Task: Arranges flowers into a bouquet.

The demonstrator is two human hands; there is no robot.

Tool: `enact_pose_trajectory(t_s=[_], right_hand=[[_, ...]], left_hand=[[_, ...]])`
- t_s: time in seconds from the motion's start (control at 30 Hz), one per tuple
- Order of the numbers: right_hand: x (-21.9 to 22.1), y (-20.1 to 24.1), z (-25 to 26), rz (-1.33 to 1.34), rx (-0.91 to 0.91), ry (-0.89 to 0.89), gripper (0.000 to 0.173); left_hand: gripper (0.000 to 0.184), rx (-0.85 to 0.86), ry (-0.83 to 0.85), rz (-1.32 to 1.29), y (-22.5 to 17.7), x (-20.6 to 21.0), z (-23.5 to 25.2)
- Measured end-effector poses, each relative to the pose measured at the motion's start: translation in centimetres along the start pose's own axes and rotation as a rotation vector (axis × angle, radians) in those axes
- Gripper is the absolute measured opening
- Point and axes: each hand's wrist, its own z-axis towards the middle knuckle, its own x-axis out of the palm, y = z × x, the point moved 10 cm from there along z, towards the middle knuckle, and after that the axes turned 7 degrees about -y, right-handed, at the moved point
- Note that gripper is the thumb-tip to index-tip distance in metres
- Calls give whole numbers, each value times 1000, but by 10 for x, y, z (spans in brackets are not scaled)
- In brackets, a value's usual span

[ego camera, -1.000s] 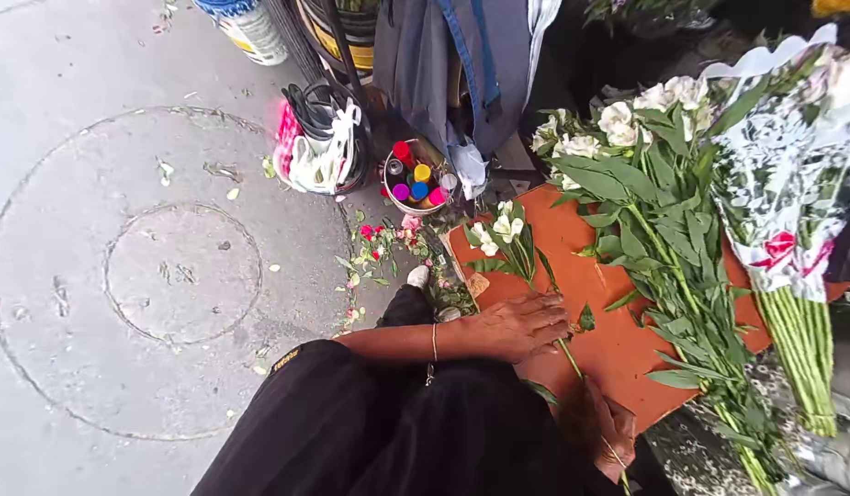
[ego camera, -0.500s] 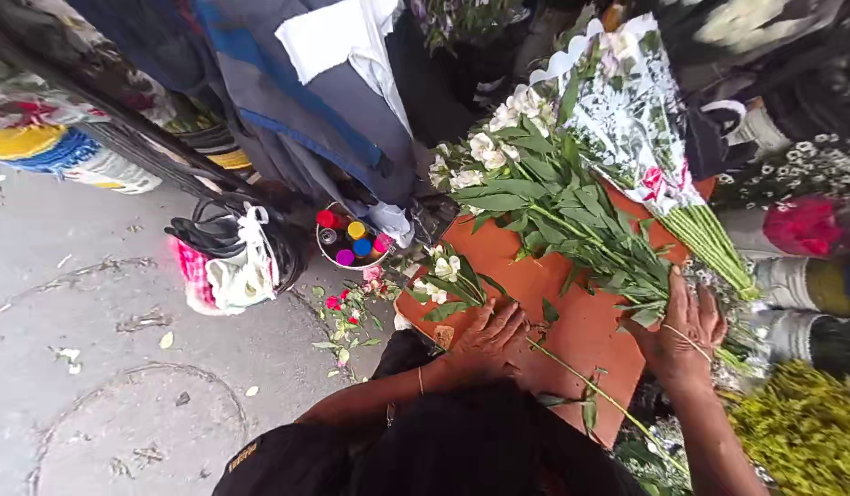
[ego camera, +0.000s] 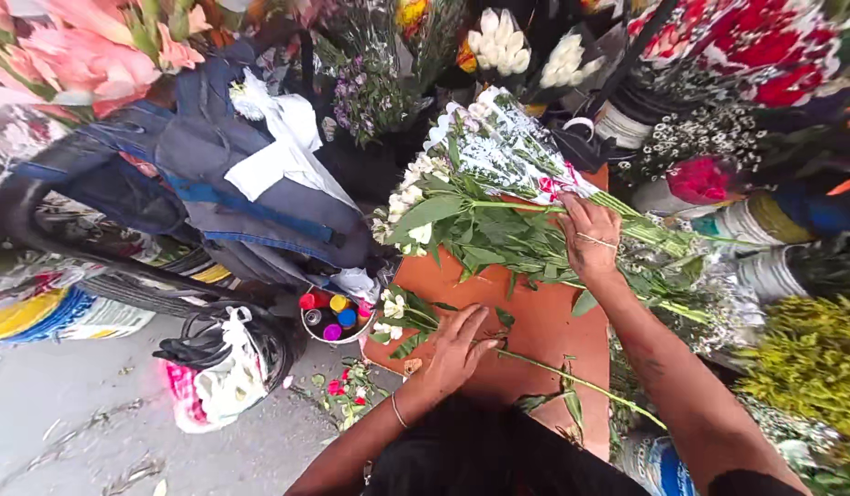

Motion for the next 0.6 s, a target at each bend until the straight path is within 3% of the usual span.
enact_pose_trajectory(t_s=[0.1, 0.13, 0.2, 0.3, 0.4, 0.53, 0.6], right_hand=[[-48, 40, 19, 13, -101, -80, 27], [-62, 59, 18, 12, -141, -99, 25], [-88, 92, 5, -2, -204, -150, 28], [-121, 98, -23, -53, -198, -209, 31], [-142, 51, -55, -94, -154, -167, 33], [-159, -40, -138, -126, -176, -72, 32], [-175, -95, -188, -210, -105, -33, 33]], left_hand=[[61, -236, -188, -468, 0, -27, 69], [58, -269, -268, -676, -7, -37, 88], [36, -252, -457, -957, -29, -62, 115], [39, -194, -571, -1044, -69, -72, 125], [37, -209, -572, -1027, -92, -54, 120], [36, -313, -613, -964, -88, -49, 114], [36, -312, -667, -953, -80, -58, 113]])
